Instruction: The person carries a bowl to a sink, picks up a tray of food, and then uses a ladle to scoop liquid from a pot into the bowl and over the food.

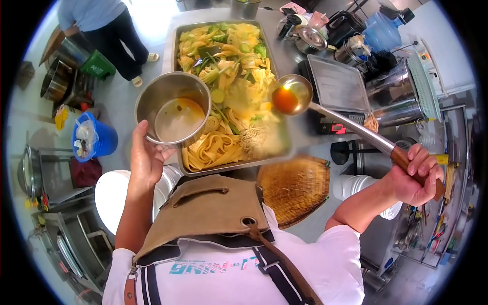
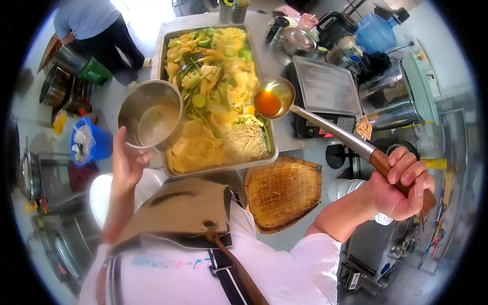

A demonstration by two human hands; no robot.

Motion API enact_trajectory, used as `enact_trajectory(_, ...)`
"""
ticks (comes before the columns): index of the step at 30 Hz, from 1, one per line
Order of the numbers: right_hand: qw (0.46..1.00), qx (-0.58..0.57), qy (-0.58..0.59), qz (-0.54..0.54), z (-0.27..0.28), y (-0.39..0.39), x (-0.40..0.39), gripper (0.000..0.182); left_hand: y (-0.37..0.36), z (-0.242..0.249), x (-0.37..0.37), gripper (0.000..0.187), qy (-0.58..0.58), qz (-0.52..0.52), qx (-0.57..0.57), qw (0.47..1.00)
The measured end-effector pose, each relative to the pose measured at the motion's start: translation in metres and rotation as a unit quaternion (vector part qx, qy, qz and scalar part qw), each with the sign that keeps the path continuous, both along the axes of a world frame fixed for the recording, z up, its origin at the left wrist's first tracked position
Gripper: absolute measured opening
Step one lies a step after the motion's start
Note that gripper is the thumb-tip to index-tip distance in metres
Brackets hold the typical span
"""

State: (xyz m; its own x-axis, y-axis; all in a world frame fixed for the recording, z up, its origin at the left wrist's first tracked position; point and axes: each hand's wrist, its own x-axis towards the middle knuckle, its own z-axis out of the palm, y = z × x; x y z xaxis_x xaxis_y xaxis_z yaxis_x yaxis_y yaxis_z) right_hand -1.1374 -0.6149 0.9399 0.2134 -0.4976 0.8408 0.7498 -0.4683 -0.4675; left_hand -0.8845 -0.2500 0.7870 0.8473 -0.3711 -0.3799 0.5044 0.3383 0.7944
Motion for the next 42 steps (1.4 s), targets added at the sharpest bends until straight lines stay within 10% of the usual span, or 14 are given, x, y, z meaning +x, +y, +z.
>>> enact_trajectory(42, 0.992, -0.048, -0.063, 0.097, 0.025, -0.046, 0.331, 0.006, 0.039, 0.003, -0.021, 0.062, 0.047, 0.297, 0.02, 0.953)
